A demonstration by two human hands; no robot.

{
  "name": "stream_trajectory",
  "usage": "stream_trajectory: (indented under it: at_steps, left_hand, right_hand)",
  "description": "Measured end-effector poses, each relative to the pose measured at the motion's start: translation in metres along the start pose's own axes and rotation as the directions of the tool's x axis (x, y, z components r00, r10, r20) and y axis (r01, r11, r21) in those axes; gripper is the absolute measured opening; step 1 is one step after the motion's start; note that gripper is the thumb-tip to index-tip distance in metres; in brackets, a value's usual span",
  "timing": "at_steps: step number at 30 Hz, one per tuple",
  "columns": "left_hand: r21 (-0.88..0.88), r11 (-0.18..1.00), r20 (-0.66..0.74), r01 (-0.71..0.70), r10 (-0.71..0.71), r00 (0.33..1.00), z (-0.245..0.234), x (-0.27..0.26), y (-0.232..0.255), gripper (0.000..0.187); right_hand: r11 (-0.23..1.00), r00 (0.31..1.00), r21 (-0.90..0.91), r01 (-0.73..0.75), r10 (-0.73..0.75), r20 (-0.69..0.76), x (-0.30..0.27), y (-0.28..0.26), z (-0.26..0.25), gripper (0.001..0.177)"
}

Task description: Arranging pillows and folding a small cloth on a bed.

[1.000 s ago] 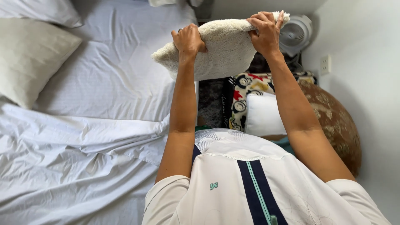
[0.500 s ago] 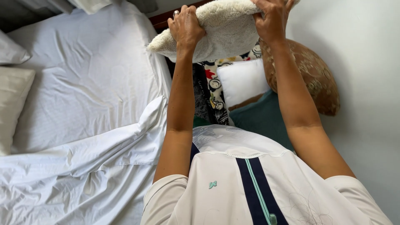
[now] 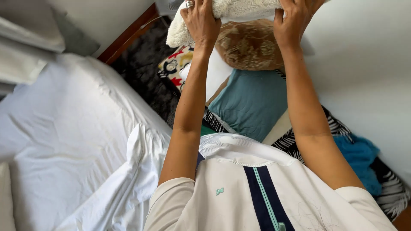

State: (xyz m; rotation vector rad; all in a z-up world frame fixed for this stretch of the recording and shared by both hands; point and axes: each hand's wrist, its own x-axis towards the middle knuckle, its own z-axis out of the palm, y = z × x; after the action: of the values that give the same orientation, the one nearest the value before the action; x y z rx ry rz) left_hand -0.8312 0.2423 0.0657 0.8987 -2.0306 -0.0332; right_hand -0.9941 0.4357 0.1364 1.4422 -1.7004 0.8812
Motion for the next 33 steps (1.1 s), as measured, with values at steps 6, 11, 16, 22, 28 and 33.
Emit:
stream_trajectory:
  at_steps: [6, 11, 16, 22, 28, 33]
  left_hand:
    - [-0.059, 0.994, 0.106, -0.091, 0.097, 0.99, 0.05, -0.01, 0.076, 0.091]
    - [-0.164, 0.985, 0.351, -0.052, 0.107, 0.93, 0.101, -0.064, 0.079, 0.038]
    - [-0.101, 0.993, 0.496, -0.068, 0.11, 0.861, 0.118, -0.109, 0.076, 0.024]
    - [-0.006, 0.998, 0.697, -0.066, 0.052, 0.715, 0.148, -0.148, 0.045, 0.021]
    - [-0.01, 0.999, 0.878, 0.042, -0.011, 0.479, 0.13, -0.14, 0.026, 0.025]
    - [-0.034, 0.986, 0.875, 0.164, -0.049, 0.481, 0.139, -0.14, 0.013, 0.032]
  right_hand:
    - [0.974, 0.982, -0.166, -0.154, 0.132, -0.135, -0.063, 0.042, -0.024, 0.053]
    - [0.857, 0.847, -0.312, -0.411, 0.485, 0.216, -0.161, 0.066, -0.009, 0.05]
    - [0.749, 0.507, -0.355, -0.56, 0.648, 0.569, -0.206, 0.086, -0.001, 0.034]
    - [0.678, 0.216, -0.379, -0.63, 0.622, 0.753, -0.23, 0.099, 0.019, 0.025]
    - [0.628, 0.165, -0.383, -0.677, 0.637, 0.753, -0.21, 0.083, 0.034, 0.042]
    - [0.615, 0.184, -0.309, -0.726, 0.606, 0.774, -0.178, 0.064, 0.046, 0.051]
